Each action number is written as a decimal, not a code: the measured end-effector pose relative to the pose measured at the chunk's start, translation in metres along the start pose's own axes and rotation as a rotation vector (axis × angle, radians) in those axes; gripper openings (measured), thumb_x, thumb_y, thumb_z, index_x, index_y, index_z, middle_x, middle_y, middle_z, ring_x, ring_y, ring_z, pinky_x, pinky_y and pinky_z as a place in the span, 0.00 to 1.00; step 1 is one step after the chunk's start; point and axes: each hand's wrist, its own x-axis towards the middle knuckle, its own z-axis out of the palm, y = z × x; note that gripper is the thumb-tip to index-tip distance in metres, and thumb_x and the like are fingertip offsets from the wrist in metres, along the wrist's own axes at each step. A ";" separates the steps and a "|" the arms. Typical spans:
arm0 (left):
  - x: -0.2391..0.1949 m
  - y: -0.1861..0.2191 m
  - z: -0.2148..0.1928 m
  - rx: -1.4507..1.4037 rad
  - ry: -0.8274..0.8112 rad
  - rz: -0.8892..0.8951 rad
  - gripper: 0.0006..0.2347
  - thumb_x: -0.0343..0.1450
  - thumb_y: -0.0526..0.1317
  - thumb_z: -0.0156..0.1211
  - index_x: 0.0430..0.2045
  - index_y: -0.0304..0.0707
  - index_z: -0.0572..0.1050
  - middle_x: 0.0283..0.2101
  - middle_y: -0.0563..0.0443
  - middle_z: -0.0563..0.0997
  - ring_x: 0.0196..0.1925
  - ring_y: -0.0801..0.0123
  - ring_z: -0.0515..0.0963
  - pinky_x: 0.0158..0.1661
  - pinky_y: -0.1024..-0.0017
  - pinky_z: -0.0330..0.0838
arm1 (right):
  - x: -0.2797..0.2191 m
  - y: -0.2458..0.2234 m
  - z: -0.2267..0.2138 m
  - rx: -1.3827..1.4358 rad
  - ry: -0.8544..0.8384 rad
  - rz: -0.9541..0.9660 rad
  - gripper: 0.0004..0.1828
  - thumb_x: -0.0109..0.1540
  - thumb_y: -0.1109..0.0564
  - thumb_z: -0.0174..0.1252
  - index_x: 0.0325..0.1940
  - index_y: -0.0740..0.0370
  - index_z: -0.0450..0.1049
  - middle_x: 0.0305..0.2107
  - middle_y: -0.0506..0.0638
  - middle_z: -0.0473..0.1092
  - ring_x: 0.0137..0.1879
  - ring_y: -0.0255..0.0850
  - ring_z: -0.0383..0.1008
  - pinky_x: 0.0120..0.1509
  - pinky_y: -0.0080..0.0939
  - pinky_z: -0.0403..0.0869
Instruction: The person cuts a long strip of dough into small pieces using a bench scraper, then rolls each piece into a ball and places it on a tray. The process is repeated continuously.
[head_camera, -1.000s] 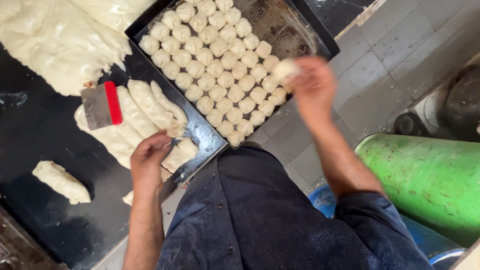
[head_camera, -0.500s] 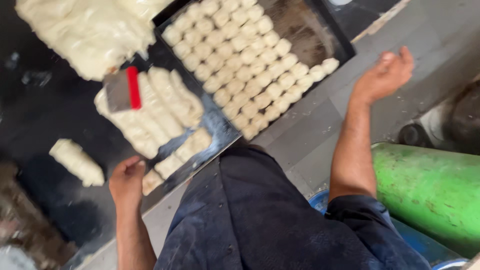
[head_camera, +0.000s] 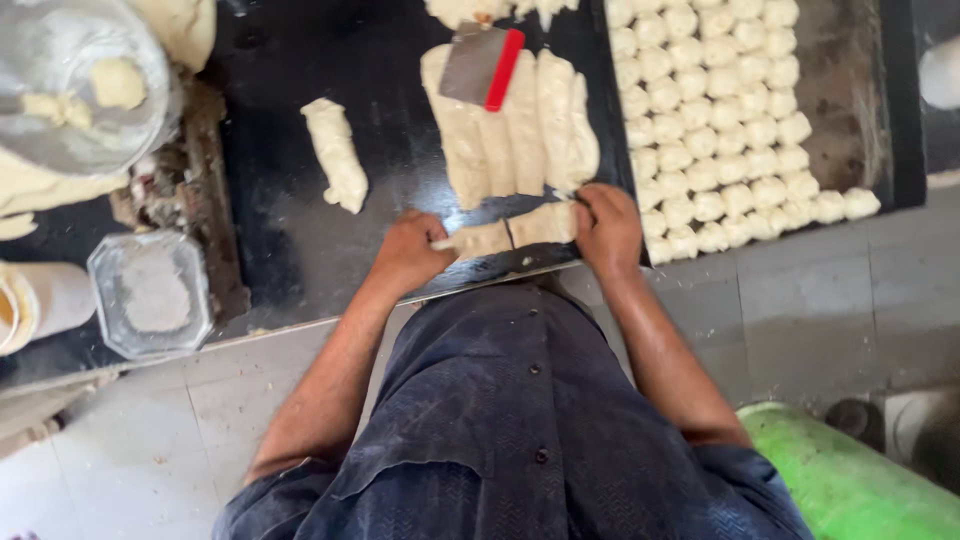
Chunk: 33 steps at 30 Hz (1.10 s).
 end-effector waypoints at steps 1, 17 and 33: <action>-0.002 0.007 -0.004 -0.098 0.014 -0.013 0.14 0.64 0.44 0.73 0.37 0.36 0.79 0.41 0.40 0.85 0.43 0.56 0.85 0.44 0.66 0.75 | 0.009 0.007 0.005 -0.031 -0.006 -0.020 0.14 0.56 0.66 0.67 0.45 0.67 0.77 0.41 0.61 0.74 0.49 0.60 0.74 0.54 0.54 0.73; 0.013 0.109 0.064 -1.121 0.016 0.052 0.14 0.69 0.24 0.60 0.49 0.25 0.78 0.42 0.45 0.84 0.40 0.73 0.81 0.42 0.78 0.75 | 0.025 -0.013 -0.047 0.740 -0.429 0.365 0.20 0.60 0.62 0.66 0.57 0.64 0.74 0.32 0.43 0.76 0.35 0.29 0.76 0.39 0.31 0.75; -0.003 0.127 0.020 -1.075 -0.178 0.039 0.16 0.67 0.26 0.56 0.50 0.29 0.77 0.43 0.42 0.84 0.39 0.71 0.85 0.41 0.75 0.82 | 0.036 -0.083 -0.069 0.192 0.025 -0.398 0.19 0.55 0.64 0.71 0.47 0.62 0.73 0.49 0.57 0.70 0.55 0.53 0.74 0.58 0.51 0.72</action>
